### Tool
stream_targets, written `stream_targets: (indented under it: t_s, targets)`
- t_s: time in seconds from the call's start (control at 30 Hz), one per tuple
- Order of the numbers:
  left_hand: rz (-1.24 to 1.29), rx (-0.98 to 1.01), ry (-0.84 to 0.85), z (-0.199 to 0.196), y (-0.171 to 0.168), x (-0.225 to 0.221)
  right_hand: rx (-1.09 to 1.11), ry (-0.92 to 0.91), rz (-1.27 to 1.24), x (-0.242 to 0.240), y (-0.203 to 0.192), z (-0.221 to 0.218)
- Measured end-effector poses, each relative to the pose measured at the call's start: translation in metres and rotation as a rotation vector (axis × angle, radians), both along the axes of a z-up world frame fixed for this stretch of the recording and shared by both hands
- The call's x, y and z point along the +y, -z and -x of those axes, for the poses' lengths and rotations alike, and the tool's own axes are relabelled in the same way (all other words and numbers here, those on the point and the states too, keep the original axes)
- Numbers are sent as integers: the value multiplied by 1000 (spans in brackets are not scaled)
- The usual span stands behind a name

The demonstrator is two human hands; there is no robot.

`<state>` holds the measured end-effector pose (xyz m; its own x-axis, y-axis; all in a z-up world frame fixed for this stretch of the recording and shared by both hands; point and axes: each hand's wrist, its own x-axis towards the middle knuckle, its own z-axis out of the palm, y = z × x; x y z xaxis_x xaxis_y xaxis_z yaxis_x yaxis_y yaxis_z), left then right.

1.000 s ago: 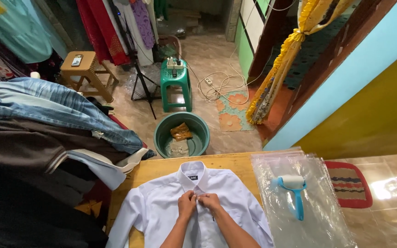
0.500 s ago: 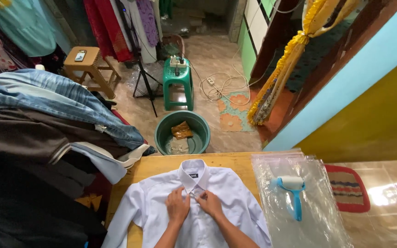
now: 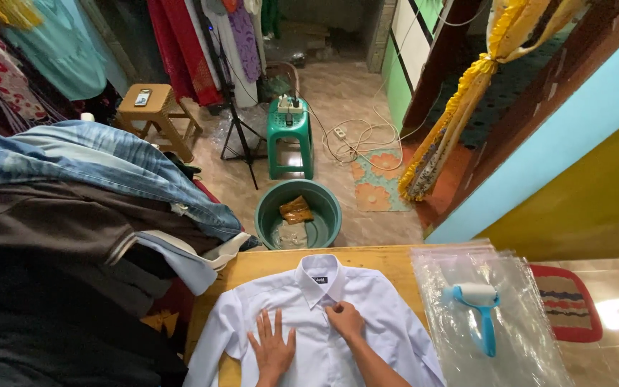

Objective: A person buttons, smooths, and folds a white long-sleeved shirt on a wooden table, then cleans it with a lint roller.

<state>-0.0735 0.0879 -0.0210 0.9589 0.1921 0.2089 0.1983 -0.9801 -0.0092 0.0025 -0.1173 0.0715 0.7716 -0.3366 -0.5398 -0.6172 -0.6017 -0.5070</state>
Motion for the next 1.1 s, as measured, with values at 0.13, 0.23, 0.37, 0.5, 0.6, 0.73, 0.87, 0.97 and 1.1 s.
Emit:
stream_targets:
  t_s: [0.13, 0.23, 0.37, 0.5, 0.6, 0.73, 0.87, 0.97, 1.1]
  targets:
    - [303, 539, -31, -20, -39, 1, 27, -54, -145, -32, 53, -7]
    - [144, 248, 7, -25, -40, 11, -383, -72, -169, -64, 72, 13]
    - [140, -69, -29, -5, -30, 40, -640, -308, 624, -96, 68, 64]
    - [101, -23, -40, 8, -16, 74, -355, -433, 620, -106, 69, 71]
    - [265, 177, -61, -1, -28, 85, -218, -438, 507, -108, 58, 55]
    - [270, 306, -36, -29, -49, 99, -246, -431, 514, -116, 68, 34]
    - [312, 400, -124, -46, -45, 116, -173, -433, 479, -118, 66, 28]
    - [408, 405, -198, -50, -56, 127, -215, -426, 458, -134, 83, 20]
    - [442, 292, -228, -41, -64, 132, -592, -255, 465, -146, 66, 20]
